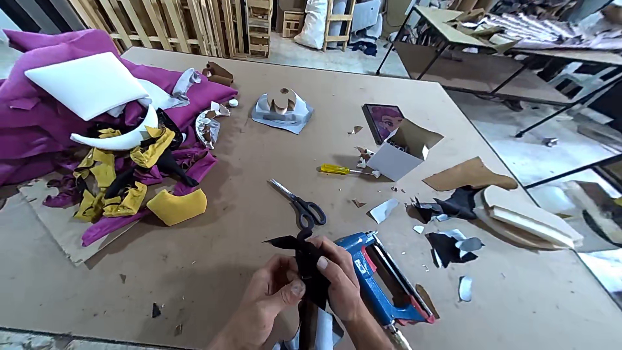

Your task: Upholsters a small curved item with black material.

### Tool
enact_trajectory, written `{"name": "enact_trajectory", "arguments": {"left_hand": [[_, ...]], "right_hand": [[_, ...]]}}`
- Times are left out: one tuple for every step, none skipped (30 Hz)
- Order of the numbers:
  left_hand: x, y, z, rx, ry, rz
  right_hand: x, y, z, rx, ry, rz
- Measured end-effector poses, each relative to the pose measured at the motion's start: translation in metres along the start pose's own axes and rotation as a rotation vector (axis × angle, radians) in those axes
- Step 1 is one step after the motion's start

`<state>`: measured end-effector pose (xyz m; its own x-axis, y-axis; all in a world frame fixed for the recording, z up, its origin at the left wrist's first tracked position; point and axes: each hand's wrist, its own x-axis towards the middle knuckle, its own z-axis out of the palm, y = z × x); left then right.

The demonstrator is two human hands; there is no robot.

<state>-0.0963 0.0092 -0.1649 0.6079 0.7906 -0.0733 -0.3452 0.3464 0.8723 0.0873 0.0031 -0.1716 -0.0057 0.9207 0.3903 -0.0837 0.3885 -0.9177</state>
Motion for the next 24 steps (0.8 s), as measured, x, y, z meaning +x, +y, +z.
{"name": "enact_trajectory", "arguments": {"left_hand": [[-0.001, 0.002, 0.002, 0.002, 0.008, 0.013], [-0.001, 0.003, 0.004, 0.013, 0.015, 0.037], [-0.001, 0.003, 0.005, 0.009, 0.002, 0.061], [-0.001, 0.002, 0.004, -0.019, -0.025, 0.079], [-0.001, 0.002, 0.002, -0.066, -0.063, 0.080], [0.000, 0.003, 0.002, -0.111, -0.104, 0.052], [-0.001, 0.006, 0.004, -0.139, -0.132, 0.007], [-0.001, 0.009, 0.009, -0.141, -0.127, -0.040], [-0.001, 0.012, 0.015, -0.112, -0.103, -0.071], [-0.001, 0.012, 0.018, -0.089, -0.087, -0.092], [0.000, 0.009, 0.018, -0.089, -0.083, -0.096], [-0.001, 0.006, 0.017, -0.095, -0.090, -0.068], [-0.004, 0.004, 0.017, -0.089, -0.105, -0.017], [-0.010, 0.006, 0.017, -0.050, -0.117, 0.050], [-0.017, 0.012, 0.018, -0.003, -0.130, 0.104], [-0.020, 0.016, 0.017, 0.005, -0.153, 0.130], [-0.016, 0.012, 0.013, -0.048, -0.186, 0.122], [-0.007, -0.003, 0.008, -0.151, -0.211, 0.069], [0.005, -0.025, 0.002, -0.281, -0.244, -0.001], [0.018, -0.045, -0.006, -0.384, -0.271, -0.072], [0.026, -0.057, -0.009, -0.443, -0.283, -0.140], [0.028, -0.061, -0.008, -0.470, -0.279, -0.195], [0.026, -0.060, -0.004, -0.488, -0.283, -0.221], [0.024, -0.055, -0.002, -0.473, -0.302, -0.221]], "right_hand": [[0.001, -0.003, -0.004, -0.064, -0.054, -0.023], [0.002, -0.006, -0.008, -0.124, -0.094, -0.037], [0.003, -0.009, -0.012, -0.186, -0.123, -0.039], [0.003, -0.013, -0.016, -0.251, -0.146, -0.038], [0.005, -0.017, -0.019, -0.322, -0.167, -0.039], [0.006, -0.022, -0.022, -0.395, -0.186, -0.042], [0.007, -0.028, -0.024, -0.468, -0.205, -0.041], [0.008, -0.032, -0.025, -0.534, -0.221, -0.039], [0.009, -0.035, -0.025, -0.603, -0.235, -0.039], [0.009, -0.038, -0.025, -0.665, -0.254, -0.039], [0.010, -0.043, -0.024, -0.719, -0.280, -0.032], [0.010, -0.052, -0.022, -0.773, -0.306, -0.011], [0.009, -0.069, -0.017, -0.836, -0.330, 0.023], [0.009, -0.092, -0.008, -0.908, -0.349, 0.059], [0.012, -0.118, 0.003, -0.974, -0.370, 0.086], [0.017, -0.137, 0.013, -1.044, -0.392, 0.110], [0.024, -0.141, 0.020, -1.137, -0.427, 0.166], [0.028, -0.130, 0.022, -1.242, -0.473, 0.274], [0.036, -0.115, 0.021, -1.299, -0.553, 0.468], [0.047, -0.100, 0.017, -1.318, -0.635, 0.661], [0.055, -0.089, 0.012, -1.320, -0.682, 0.779], [0.057, -0.083, 0.007, -1.306, -0.693, 0.835], [0.055, -0.080, 0.002, -1.279, -0.678, 0.844], [0.054, -0.078, -0.003, -1.243, -0.637, 0.819]]}}
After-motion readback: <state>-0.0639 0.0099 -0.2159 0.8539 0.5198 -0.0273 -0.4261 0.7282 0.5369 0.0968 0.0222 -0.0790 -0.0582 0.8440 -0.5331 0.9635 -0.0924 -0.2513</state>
